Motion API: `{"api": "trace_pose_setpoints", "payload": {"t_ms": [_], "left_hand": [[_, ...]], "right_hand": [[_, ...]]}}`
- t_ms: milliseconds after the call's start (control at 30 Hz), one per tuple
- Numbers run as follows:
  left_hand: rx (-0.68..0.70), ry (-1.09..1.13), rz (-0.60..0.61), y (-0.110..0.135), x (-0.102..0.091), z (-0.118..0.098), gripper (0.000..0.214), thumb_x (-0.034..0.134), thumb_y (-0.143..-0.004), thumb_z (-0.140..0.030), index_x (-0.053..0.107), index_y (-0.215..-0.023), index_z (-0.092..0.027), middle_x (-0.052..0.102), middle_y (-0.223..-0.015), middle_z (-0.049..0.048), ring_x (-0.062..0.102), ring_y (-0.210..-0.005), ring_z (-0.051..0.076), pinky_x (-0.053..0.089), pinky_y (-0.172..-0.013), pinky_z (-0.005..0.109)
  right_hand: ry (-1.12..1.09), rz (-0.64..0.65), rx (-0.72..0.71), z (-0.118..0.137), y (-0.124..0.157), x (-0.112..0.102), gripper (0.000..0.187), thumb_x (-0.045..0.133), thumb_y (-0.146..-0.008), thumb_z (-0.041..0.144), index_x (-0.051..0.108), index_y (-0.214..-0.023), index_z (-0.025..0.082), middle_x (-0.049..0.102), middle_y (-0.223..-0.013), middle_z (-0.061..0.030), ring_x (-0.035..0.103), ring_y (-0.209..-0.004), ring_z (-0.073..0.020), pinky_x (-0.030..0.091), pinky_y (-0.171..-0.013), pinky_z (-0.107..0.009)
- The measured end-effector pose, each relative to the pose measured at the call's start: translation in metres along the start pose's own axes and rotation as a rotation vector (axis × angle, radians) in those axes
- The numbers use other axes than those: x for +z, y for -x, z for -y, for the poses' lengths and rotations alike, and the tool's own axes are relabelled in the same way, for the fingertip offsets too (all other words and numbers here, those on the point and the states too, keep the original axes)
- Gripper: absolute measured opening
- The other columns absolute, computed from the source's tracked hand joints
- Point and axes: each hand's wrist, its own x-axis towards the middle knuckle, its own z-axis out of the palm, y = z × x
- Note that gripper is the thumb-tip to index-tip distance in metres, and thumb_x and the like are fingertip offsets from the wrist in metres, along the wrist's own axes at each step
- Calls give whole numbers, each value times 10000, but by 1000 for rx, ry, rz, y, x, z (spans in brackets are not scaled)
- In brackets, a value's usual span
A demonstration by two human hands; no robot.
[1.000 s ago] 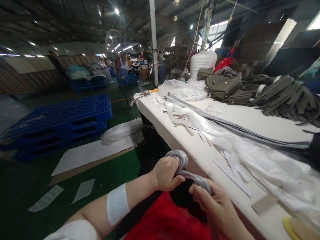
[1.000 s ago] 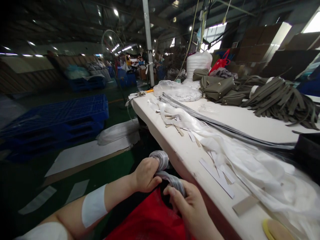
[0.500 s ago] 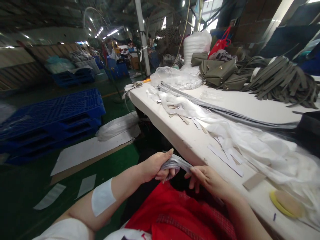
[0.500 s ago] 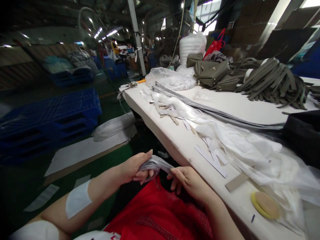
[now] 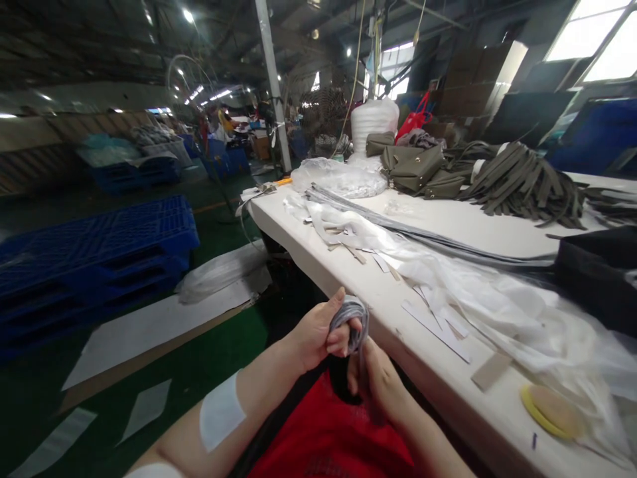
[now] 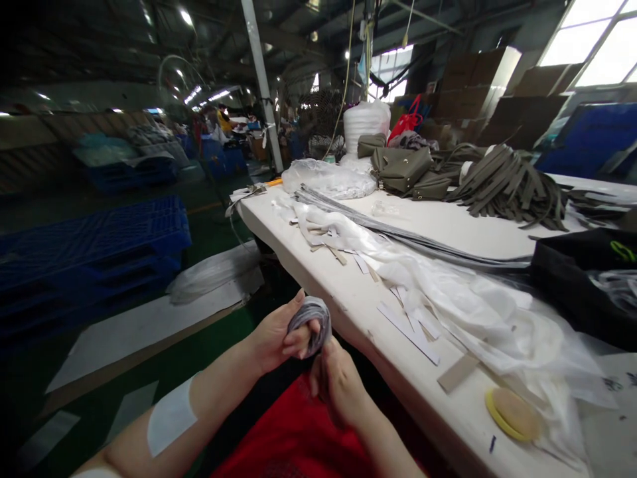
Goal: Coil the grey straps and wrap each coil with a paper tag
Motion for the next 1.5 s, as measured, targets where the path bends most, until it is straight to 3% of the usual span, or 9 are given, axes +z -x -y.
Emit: {"api": "trace_pose_setpoints", "payload": {"t_ms": [333, 433, 533, 600, 700, 900, 1033, 1333, 1500], "left_hand": [[63, 181, 48, 0, 26, 33, 550, 657, -765, -607, 662, -902, -75, 586, -644, 10, 553, -531, 77, 480, -537, 181], [197, -199, -64, 3, 11, 37, 497, 673, -780, -544, 650, -1010, -104, 639, -826, 55, 609, -701, 134, 522, -713, 267], [406, -802, -183, 8, -2, 38, 530, 692, -784, -459, 608, -1201, -142, 626, -1085, 111, 601, -965, 203, 465, -936, 342], [363, -1064, 36, 12, -5, 42, 482, 628, -840, -424, 598, -1254, -177, 633, -1137, 110, 599, -1015, 216, 452, -958, 347], [246, -1033, 300, 17, -1, 51, 364, 506, -927, -368, 636, -1218, -193, 665, -1167, 82, 611, -1054, 196, 453, -958, 299], [271, -594, -162, 15, 2, 71, 459, 475, -924, -495, 668, -1127, -131, 690, -871, 68, 577, -625, 115, 465, -564, 207], [326, -500, -306, 14, 4, 81, 419, 428, -952, -476, 623, -1118, -146, 671, -999, 76, 622, -871, 161, 499, -799, 259], [194, -1032, 89, 31, -2, 98, 407, 333, -977, -402, 609, -1220, -229, 636, -1054, 79, 583, -945, 183, 461, -864, 299], [113, -1096, 188, 47, -26, 113, 414, 332, -971, -445, 683, -1066, -248, 632, -914, 65, 584, -862, 175, 454, -799, 266]], "right_hand": [[-26, -236, 83, 12, 25, 5, 724, 182, -889, 720, 526, -562, 174, 463, -393, -4, 343, -292, -82, 262, -320, -221], [147, -310, 63, 11, 41, -18, 601, 280, -898, 684, 563, -753, 175, 505, -462, 14, 419, -374, -111, 323, -379, -227], [456, -31, 129, 21, 55, -41, 480, 421, -894, 615, 608, -867, 174, 578, -565, 4, 510, -504, -139, 379, -483, -236], [631, 162, 188, 29, 61, -50, 423, 473, -895, 560, 642, -847, 175, 621, -626, -16, 544, -564, -153, 385, -523, -241], [671, 146, 192, 34, 61, -53, 392, 479, -902, 512, 658, -878, 165, 658, -706, -37, 573, -621, -168, 413, -565, -250], [548, -41, 64, 7, 55, -37, 367, 563, -866, 439, 588, -1101, 159, 688, -986, -74, 620, -854, -214, 484, -785, -304], [401, -182, 3, -5, 52, -26, 361, 438, -935, 418, 556, -1158, 160, 668, -1091, -96, 612, -990, -220, 470, -893, -312], [640, 367, 203, 9, 68, -52, 280, 521, -895, 377, 678, -984, 162, 707, -866, -36, 602, -715, -151, 444, -664, -213], [660, 277, 249, 13, 75, -40, 230, 578, -859, 376, 712, -966, 222, 714, -802, 6, 590, -637, -129, 400, -565, -201]]}}
